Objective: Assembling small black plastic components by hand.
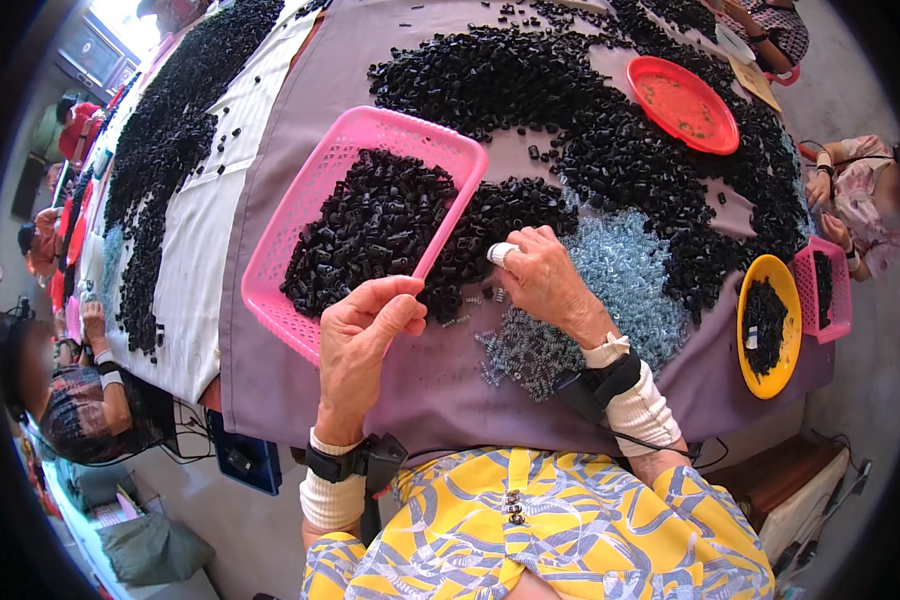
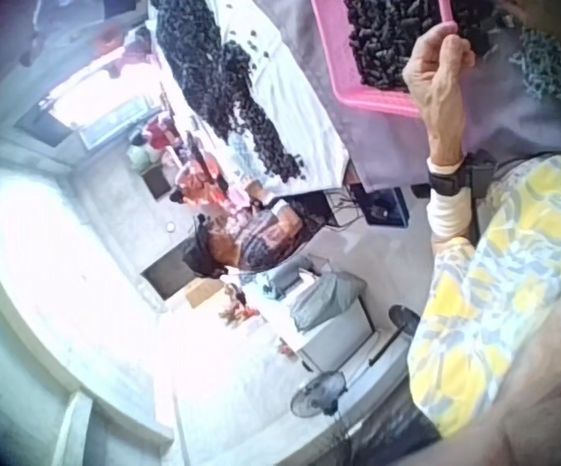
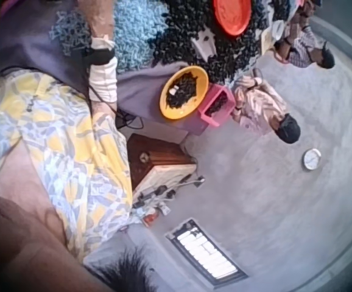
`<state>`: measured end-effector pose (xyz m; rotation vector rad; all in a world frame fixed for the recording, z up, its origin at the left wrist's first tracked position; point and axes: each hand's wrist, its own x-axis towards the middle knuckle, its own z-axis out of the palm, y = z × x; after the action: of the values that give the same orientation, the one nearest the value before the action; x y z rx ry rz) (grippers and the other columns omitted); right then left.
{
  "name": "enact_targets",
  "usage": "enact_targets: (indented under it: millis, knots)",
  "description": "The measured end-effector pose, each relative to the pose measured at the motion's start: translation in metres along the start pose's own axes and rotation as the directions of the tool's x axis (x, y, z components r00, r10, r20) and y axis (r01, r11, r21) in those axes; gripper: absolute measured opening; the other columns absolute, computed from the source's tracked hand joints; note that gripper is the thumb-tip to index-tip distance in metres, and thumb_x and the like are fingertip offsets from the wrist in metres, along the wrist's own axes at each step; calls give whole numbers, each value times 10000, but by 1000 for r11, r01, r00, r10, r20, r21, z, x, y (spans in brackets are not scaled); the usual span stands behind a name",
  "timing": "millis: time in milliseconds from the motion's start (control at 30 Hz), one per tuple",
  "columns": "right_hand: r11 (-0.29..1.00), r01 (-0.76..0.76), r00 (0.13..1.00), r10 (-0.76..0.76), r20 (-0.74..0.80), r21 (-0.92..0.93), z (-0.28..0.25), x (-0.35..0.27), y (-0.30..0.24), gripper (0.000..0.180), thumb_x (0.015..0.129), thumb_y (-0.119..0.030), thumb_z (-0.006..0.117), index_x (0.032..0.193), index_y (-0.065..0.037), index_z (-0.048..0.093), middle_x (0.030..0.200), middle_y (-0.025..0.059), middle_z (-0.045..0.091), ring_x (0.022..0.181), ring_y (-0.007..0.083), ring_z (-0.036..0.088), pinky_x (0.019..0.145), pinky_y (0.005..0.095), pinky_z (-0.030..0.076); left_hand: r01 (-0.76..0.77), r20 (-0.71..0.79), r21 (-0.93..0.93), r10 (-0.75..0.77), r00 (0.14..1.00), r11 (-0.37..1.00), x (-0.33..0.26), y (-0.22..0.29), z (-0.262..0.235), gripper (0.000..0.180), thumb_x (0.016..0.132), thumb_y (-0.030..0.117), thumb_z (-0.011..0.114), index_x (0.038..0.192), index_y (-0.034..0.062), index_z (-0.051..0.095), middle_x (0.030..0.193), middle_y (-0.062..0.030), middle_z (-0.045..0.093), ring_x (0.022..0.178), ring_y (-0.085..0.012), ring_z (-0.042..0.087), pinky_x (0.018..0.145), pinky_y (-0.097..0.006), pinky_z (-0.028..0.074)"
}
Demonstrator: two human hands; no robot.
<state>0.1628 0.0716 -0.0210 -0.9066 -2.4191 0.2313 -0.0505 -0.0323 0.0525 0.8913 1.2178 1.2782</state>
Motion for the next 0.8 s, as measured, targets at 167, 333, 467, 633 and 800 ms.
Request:
enact_targets:
  millis: [167,333,467,633,800]
  knots:
    - [997,-71,997,71,9,-19,3,3,4,106,716,-72,658,800,-49,598,753,85,555,778,272,555,719,379,418,38,17,-37,-37,999,999,-1,-3,4,210,895,119,644,1065,-3,658,845,-43,679,734,-81,618,698,-208,500]
    - [996,-65,989,73,126,-68,6,8,4,76,731,-69,628,800,-58,600,762,90,568,794,272,575,719,387,414,61,45,-27,-59,997,998,1,-7,6,207,896,115,642,1066,-3,658,849,-40,680,744,-76,617,703,-204,497]
    - [994,-82,975,66,212,69,-6,4,6,142,718,-83,660,850,-54,614,788,95,590,819,275,586,730,387,417,78,75,-56,-74,994,995,1,-11,4,208,898,116,640,1066,-5,657,849,-36,677,748,-73,612,704,-200,494]
    - [984,-170,969,156,193,59,-15,1,12,188,713,-105,684,888,-62,627,815,98,612,834,276,593,756,393,412,87,95,-28,-84,992,996,2,-14,11,205,898,116,629,1057,-10,657,827,-49,678,724,-95,620,695,-225,501]
    - [998,-63,978,64,196,-14,-2,-1,12,170,705,-120,699,846,-63,621,784,92,594,786,275,580,749,379,407,119,123,-23,-116,986,993,4,-20,18,190,893,106,633,1040,-11,664,827,-46,677,736,-83,615,704,-214,496]
